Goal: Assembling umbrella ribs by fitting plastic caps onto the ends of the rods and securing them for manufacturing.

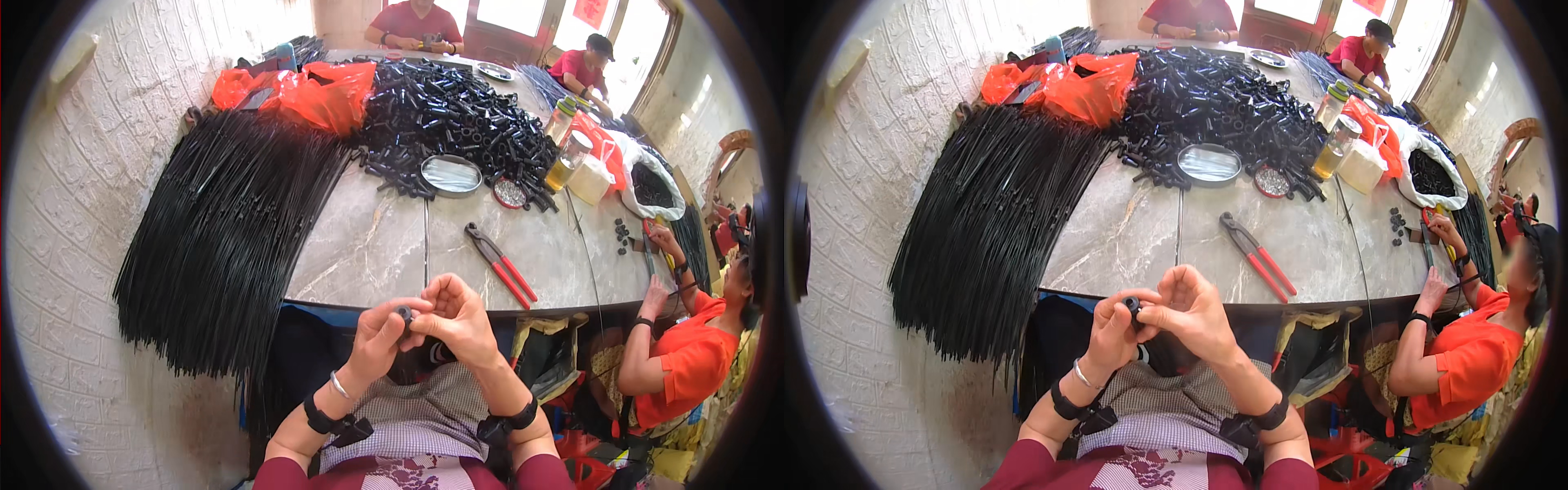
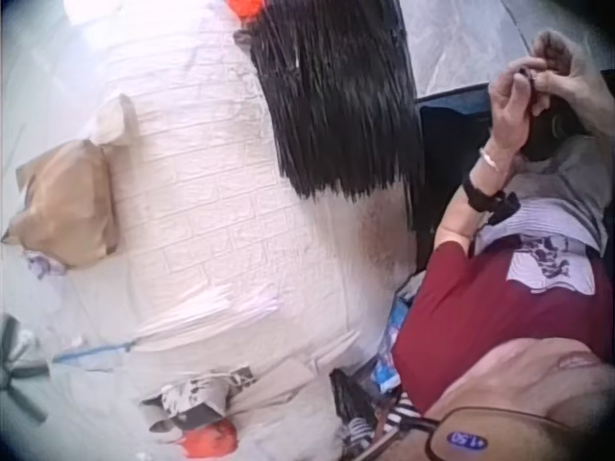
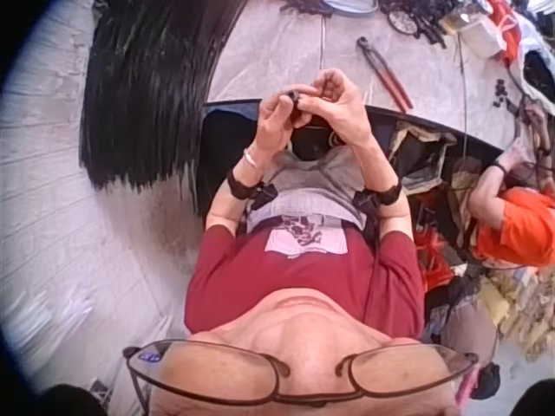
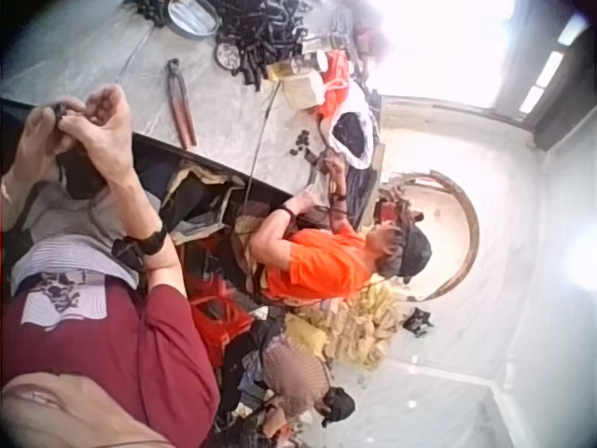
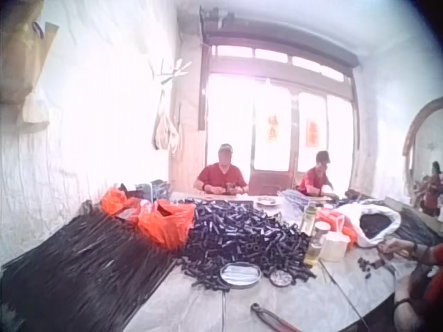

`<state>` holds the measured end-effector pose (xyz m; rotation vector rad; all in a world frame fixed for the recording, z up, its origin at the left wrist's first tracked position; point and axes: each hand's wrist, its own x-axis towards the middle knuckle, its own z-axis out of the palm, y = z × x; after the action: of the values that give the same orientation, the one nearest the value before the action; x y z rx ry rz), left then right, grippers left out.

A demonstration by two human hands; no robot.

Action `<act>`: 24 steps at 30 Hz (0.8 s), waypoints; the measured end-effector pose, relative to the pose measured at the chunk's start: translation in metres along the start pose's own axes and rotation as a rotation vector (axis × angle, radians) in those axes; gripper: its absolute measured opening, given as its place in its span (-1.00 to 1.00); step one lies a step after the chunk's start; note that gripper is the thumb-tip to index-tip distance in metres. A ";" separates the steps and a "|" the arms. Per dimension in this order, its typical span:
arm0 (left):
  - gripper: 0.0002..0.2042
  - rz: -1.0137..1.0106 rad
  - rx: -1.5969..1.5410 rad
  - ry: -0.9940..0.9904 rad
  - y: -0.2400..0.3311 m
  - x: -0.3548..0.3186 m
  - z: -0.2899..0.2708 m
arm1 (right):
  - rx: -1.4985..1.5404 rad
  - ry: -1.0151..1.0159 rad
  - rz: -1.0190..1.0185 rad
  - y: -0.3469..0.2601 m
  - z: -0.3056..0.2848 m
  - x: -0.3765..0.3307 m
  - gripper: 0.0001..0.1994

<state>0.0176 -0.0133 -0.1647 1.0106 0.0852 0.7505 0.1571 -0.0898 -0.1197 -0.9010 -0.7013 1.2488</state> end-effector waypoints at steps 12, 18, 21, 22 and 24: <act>-0.46 0.040 0.009 -0.001 0.012 0.010 -0.012 | -1.974 0.537 -0.167 -0.013 -0.128 -0.004 -0.41; -0.50 0.044 0.002 0.122 0.004 0.007 -0.015 | -1.947 0.441 -0.248 -0.006 -0.157 0.005 -0.54; -0.49 0.053 0.053 0.202 0.006 0.011 -0.016 | -1.532 0.396 -0.375 -0.015 -0.174 0.008 -0.71; -0.48 0.057 0.088 0.248 0.009 0.012 -0.020 | -1.524 0.358 -0.359 -0.024 -0.153 0.005 -0.71; -0.50 0.044 0.095 0.343 0.016 0.012 -0.023 | -0.885 0.196 0.238 -0.060 -0.082 -0.024 -0.73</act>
<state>0.0091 0.0156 -0.1609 0.9679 0.3988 0.9622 0.2513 -0.1324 -0.1064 -1.8471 -1.0287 1.0154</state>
